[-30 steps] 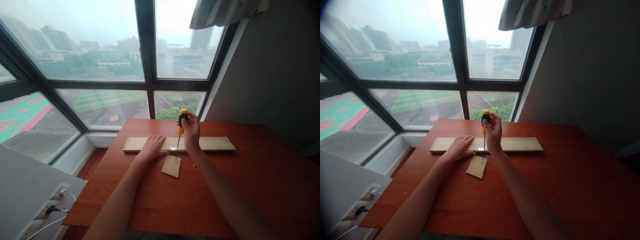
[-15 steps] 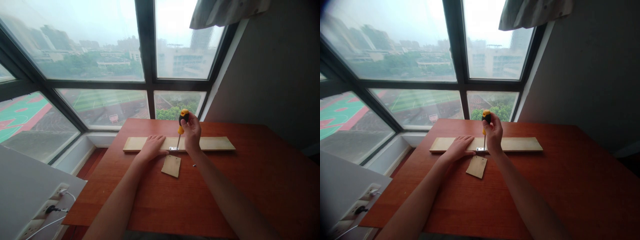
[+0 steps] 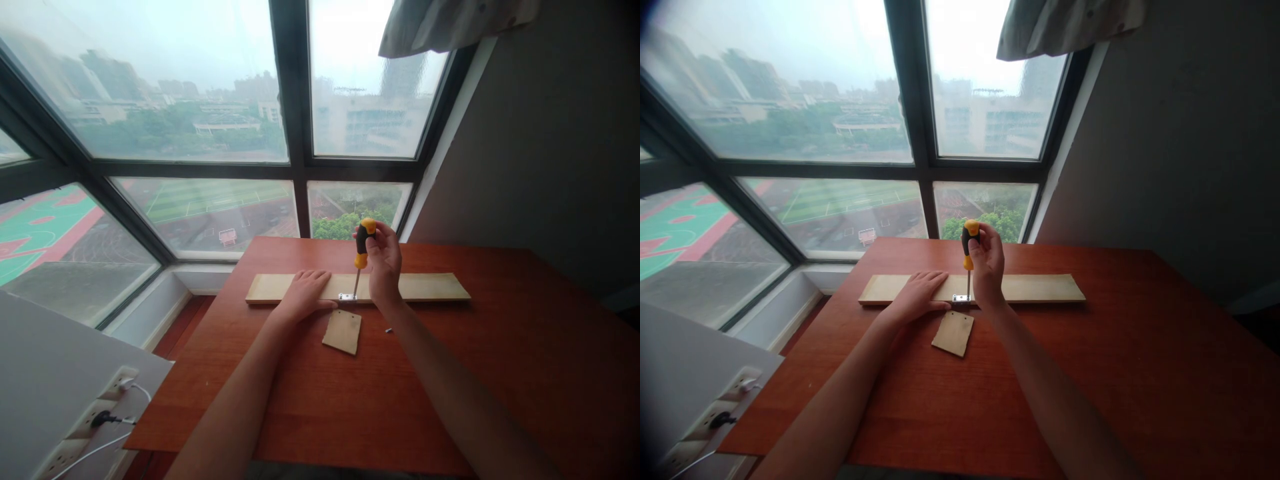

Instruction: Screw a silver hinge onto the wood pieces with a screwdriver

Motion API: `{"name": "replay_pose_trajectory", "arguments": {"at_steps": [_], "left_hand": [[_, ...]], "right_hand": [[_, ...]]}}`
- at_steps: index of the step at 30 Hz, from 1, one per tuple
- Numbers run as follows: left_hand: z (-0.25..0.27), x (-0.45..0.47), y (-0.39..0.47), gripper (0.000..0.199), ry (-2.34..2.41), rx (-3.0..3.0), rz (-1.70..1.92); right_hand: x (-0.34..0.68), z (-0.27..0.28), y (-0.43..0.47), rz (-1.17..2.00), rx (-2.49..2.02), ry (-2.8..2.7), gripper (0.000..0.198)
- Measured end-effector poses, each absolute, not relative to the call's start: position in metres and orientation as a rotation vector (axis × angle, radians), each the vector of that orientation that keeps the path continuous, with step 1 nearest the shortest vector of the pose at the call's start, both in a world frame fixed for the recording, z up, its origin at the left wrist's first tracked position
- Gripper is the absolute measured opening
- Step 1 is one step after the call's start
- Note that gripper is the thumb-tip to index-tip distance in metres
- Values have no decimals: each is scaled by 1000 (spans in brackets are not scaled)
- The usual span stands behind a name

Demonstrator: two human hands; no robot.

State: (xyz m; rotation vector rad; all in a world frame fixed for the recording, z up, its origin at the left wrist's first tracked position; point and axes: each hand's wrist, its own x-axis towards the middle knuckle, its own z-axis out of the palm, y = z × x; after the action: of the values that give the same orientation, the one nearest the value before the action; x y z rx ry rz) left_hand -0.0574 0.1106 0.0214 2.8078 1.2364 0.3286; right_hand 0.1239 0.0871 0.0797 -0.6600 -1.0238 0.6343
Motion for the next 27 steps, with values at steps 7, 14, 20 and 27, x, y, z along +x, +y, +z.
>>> {"name": "replay_pose_trajectory", "arguments": {"at_steps": [7, 14, 20, 27], "left_hand": [[24, -56, 108, 71, 1243, 2790, 324], [27, -56, 108, 72, 1244, 2791, 304], [25, -56, 109, 72, 1245, 2795, 318], [25, -56, 108, 72, 1255, 2788, 300]], "right_hand": [[123, 80, 87, 488, -822, -1030, 42], [122, 79, 85, 601, -710, -1037, 30], [123, 77, 88, 486, -808, -1032, 42], [123, 80, 85, 609, -670, -1072, 32]]}}
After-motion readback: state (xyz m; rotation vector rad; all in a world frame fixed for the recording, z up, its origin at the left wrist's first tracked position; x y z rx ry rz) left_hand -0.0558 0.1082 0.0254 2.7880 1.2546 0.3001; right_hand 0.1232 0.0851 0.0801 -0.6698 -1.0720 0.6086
